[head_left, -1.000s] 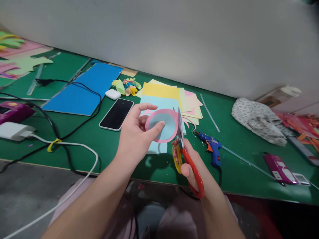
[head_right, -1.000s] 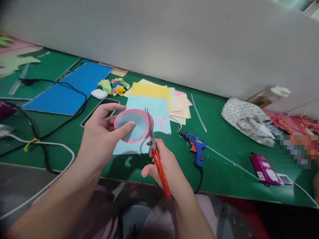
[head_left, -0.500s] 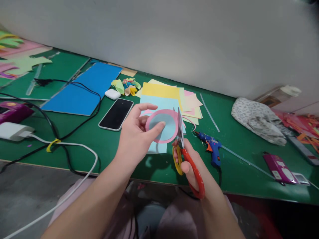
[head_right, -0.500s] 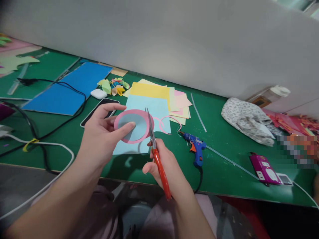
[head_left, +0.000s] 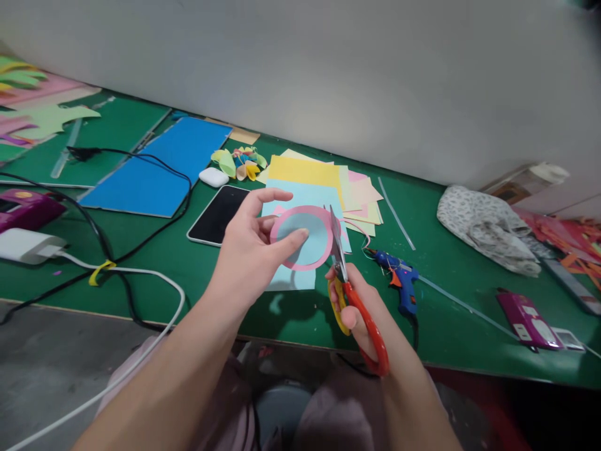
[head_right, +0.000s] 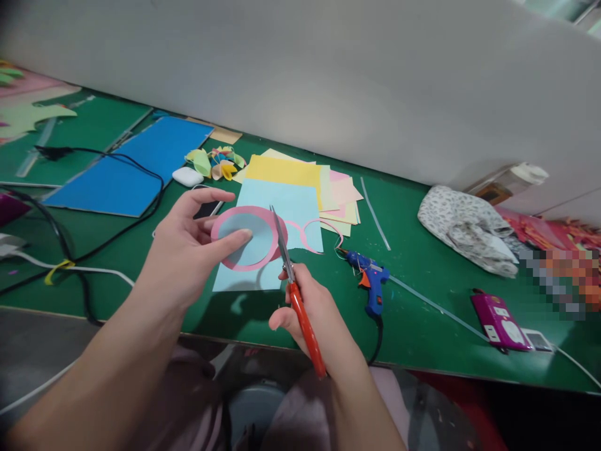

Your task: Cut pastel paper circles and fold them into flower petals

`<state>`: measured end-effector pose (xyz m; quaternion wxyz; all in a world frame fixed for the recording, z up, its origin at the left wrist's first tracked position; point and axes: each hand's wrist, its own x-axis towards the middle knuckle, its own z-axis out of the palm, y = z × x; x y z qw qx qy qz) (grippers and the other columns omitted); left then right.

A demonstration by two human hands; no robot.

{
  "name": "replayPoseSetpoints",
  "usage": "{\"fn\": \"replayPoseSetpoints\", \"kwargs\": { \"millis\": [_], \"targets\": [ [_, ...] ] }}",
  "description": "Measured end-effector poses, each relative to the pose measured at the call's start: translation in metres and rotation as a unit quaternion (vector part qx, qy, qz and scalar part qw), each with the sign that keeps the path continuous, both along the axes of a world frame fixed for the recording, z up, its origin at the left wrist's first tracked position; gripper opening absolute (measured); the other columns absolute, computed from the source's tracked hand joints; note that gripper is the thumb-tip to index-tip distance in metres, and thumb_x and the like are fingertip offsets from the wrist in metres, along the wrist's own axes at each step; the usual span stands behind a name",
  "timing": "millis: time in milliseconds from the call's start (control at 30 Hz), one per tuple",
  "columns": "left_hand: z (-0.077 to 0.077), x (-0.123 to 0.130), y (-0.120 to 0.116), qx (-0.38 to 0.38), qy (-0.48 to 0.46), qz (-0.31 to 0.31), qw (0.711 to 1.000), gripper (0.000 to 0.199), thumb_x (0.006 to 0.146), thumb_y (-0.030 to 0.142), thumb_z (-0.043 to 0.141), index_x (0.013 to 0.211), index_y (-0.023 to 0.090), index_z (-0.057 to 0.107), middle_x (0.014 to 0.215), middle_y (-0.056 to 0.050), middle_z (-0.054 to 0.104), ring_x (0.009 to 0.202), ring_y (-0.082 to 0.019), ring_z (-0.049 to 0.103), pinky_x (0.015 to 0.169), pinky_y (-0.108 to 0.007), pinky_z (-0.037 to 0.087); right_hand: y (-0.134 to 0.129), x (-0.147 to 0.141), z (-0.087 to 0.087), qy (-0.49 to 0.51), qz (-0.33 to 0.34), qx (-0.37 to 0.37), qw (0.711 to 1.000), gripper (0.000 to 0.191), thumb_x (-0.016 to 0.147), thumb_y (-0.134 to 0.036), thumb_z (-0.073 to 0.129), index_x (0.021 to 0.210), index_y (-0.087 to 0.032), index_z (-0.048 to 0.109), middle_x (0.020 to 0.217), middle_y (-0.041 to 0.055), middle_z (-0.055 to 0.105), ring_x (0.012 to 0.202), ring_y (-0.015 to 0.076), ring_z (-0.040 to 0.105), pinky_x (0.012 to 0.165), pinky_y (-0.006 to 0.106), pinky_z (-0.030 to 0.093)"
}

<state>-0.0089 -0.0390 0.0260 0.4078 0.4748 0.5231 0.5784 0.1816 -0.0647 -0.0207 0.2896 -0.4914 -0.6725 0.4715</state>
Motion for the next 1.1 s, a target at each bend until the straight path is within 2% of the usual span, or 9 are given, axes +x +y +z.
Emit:
{"fn": "replayPoseSetpoints", "kwargs": {
  "millis": [133, 300, 733, 1000, 1100],
  "targets": [
    [0.002, -0.003, 0.001, -0.008, 0.001, -0.007, 1.0, 0.044, 0.068, 0.019, 0.075, 0.107, 0.023, 0.056, 0.055, 0.008, 0.056, 0.046, -0.01, 0.055, 0.041, -0.02, 0.051, 0.0, -0.002, 0.007, 0.034, -0.018, -0.031, 0.999, 0.088, 0.047, -0.093, 0.046, 0.099, -0.022, 0.052, 0.072, -0.0016, 0.049, 0.058, 0.0127, 0.04, 0.048, 0.023, 0.035],
    [0.0, -0.009, 0.002, -0.01, 0.006, -0.021, 1.0, 0.046, 0.068, 0.019, 0.075, 0.109, 0.024, 0.055, 0.061, 0.005, 0.062, 0.047, -0.012, 0.058, 0.041, -0.022, 0.051, -0.002, 0.0, 0.01, 0.019, -0.004, -0.021, 1.0, 0.084, 0.049, -0.091, 0.047, 0.097, -0.022, 0.051, 0.068, -0.0031, 0.046, 0.056, 0.0116, 0.037, 0.048, 0.023, 0.031],
    [-0.001, -0.019, 0.004, -0.02, 0.024, -0.052, 0.998, 0.049, 0.068, 0.024, 0.076, 0.113, 0.027, 0.055, 0.056, 0.006, 0.056, 0.047, -0.013, 0.058, 0.043, -0.021, 0.049, -0.003, 0.01, 0.012, -0.021, 0.039, -0.023, 0.999, 0.073, 0.057, -0.086, 0.046, 0.097, -0.024, 0.049, 0.07, -0.0043, 0.035, 0.061, 0.0125, 0.026, 0.051, 0.023, 0.025],
    [-0.001, -0.022, 0.006, -0.015, 0.017, -0.062, 0.998, 0.051, 0.066, 0.02, 0.077, 0.111, 0.026, 0.056, 0.052, 0.007, 0.054, 0.046, -0.013, 0.058, 0.042, -0.021, 0.048, -0.003, 0.011, 0.016, -0.039, 0.038, -0.028, 0.998, 0.073, 0.057, -0.085, 0.051, 0.097, -0.024, 0.05, 0.072, -0.0043, 0.033, 0.063, 0.0131, 0.027, 0.053, 0.024, 0.026],
    [-0.001, -0.021, 0.006, -0.022, 0.018, -0.072, 0.997, 0.05, 0.066, 0.02, 0.076, 0.111, 0.026, 0.055, 0.05, 0.008, 0.052, 0.043, -0.013, 0.056, 0.041, -0.021, 0.047, -0.004, 0.009, 0.018, -0.053, 0.036, -0.024, 0.998, 0.076, 0.058, -0.087, 0.048, 0.102, -0.026, 0.049, 0.074, -0.0039, 0.034, 0.064, 0.0137, 0.029, 0.055, 0.025, 0.031]
  ]
}}
